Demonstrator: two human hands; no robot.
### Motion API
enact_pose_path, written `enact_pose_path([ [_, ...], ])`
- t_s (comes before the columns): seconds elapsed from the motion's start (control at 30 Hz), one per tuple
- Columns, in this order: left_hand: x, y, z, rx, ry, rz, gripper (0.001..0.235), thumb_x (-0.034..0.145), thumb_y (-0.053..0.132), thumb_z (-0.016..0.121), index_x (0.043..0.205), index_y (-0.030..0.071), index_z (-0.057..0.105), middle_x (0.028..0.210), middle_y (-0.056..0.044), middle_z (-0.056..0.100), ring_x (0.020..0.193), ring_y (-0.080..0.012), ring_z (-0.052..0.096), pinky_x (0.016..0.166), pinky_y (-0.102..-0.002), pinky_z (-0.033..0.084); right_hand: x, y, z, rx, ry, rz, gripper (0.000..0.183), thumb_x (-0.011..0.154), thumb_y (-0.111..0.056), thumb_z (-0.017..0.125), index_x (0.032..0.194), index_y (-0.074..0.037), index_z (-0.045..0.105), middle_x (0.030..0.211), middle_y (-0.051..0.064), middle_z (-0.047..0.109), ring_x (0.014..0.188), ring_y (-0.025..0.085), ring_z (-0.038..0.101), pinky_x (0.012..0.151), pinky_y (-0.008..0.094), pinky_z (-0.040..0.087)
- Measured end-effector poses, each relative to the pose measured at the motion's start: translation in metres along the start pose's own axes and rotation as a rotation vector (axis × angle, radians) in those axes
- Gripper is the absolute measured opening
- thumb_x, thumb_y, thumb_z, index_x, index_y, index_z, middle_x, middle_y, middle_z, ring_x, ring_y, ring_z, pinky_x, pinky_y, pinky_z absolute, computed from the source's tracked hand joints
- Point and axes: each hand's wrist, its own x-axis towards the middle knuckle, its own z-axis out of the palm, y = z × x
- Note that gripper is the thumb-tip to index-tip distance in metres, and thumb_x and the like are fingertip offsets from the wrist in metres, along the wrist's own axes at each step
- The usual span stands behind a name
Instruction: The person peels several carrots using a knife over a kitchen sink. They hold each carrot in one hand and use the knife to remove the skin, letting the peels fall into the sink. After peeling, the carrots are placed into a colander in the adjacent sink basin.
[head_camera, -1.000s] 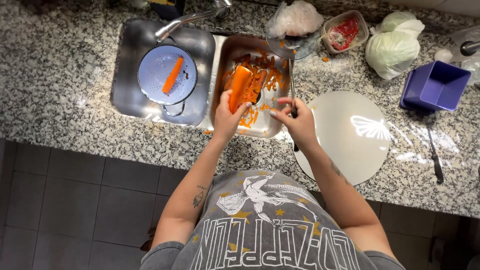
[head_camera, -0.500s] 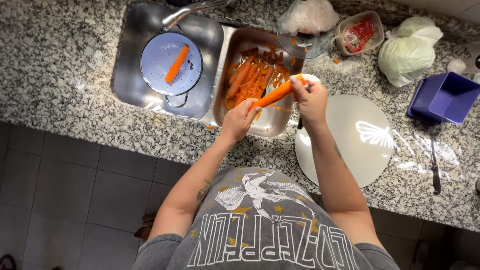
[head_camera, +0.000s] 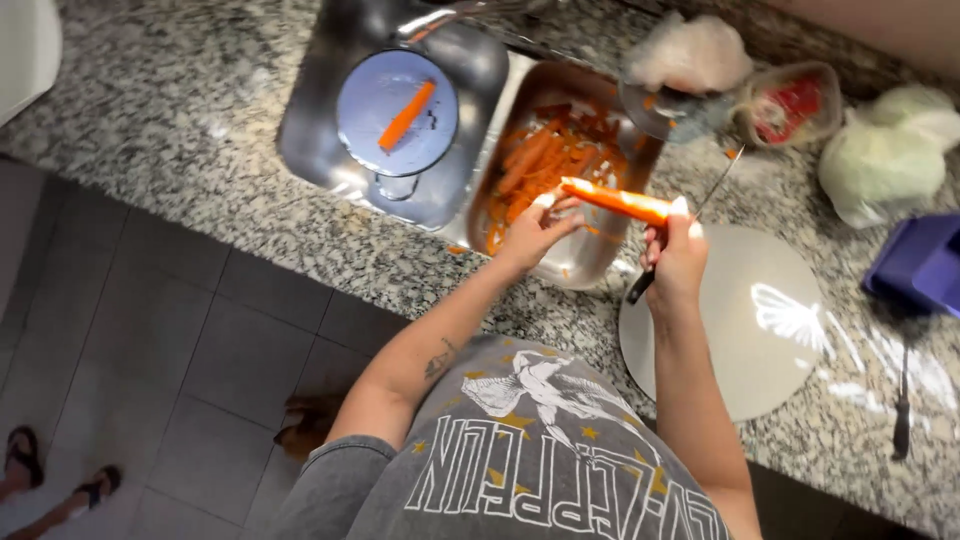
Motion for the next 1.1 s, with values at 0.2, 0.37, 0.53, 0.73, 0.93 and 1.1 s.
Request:
enact_pose_path([
  [0.2, 0.010, 0.046, 0.014, 0.119, 0.480, 0.010, 0.010, 0.081, 0.012, 0.067, 0.074, 0.004, 0.069, 0.066, -0.015, 0.067, 0.057, -0.0226, 0.068, 0.050, -0.029, 0.060, -0.002, 0.038, 0.006, -0.034, -0.032, -0.048, 0.023, 0.098, -0.031, 0.052, 0.090, -0.010, 0.049, 0.055, 0.007, 0.054, 0.032, 0.003, 0.041, 0.028, 0.013, 0.030],
  [0.37, -0.009, 0.032, -0.015, 1.233, 0.173, 0.003, 0.039, 0.081, 0.035, 0.066, 0.118, 0.034, 0.055, 0.125, 0.006, 0.054, 0.112, -0.0316, 0.052, 0.094, -0.045, 0.041, 0.021, 0.031, -0.023, -0.019, 0.017, -0.128, 0.022, 0.101, -0.032, 0.050, 0.100, -0.011, 0.043, 0.060, 0.009, 0.054, 0.033, 0.006, 0.040, 0.029, 0.017, 0.031],
  [0.53, -0.003, 0.042, 0.021, 0.719, -0.356, -0.263, 0.090, 0.076, 0.071, 0.057, 0.143, 0.015, 0.034, 0.137, -0.027, 0.043, 0.122, -0.0506, 0.043, 0.100, -0.060, 0.039, 0.002, 0.030, 0.000, -0.045, 0.009, -0.221, 0.019, 0.103, -0.024, 0.052, 0.106, -0.012, 0.038, 0.065, 0.011, 0.057, 0.034, 0.007, 0.040, 0.028, 0.018, 0.029],
  [0.73, 0.049, 0.021, -0.021, -0.134, 0.355, -0.153, 0.027, 0.092, 0.019, 0.054, 0.112, 0.006, 0.042, 0.084, -0.009, 0.059, 0.071, -0.0182, 0.065, 0.049, -0.023, 0.053, -0.020, 0.057, 0.018, -0.168, -0.327, -0.251, 0.031, 0.091, -0.012, 0.063, 0.119, -0.012, 0.050, 0.068, 0.004, 0.063, 0.057, -0.002, 0.045, 0.053, 0.011, 0.032],
  [0.93, 0.085, 0.068, -0.173, 1.227, 0.561, -0.202, 0.033, 0.086, 0.028, 0.054, 0.108, 0.002, 0.055, 0.096, -0.024, 0.063, 0.096, -0.0401, 0.063, 0.082, -0.051, 0.051, -0.010, 0.024, -0.019, -0.326, -0.124, -0.223, 0.015, 0.091, -0.014, 0.063, 0.105, -0.008, 0.061, 0.060, 0.001, 0.056, 0.048, 0.003, 0.040, 0.045, 0.016, 0.031],
  [1.1, 0.099, 0.080, -0.180, 1.658, 0.643, -0.135, 0.042, 0.088, 0.033, 0.058, 0.118, 0.004, 0.052, 0.104, -0.015, 0.050, 0.092, -0.0320, 0.050, 0.075, -0.043, 0.047, -0.014, 0.003, -0.017, -0.483, -0.015, 0.155, 0.020, 0.083, -0.009, 0.049, 0.101, -0.012, 0.056, 0.068, 0.001, 0.057, 0.042, 0.007, 0.038, 0.038, 0.021, 0.029],
])
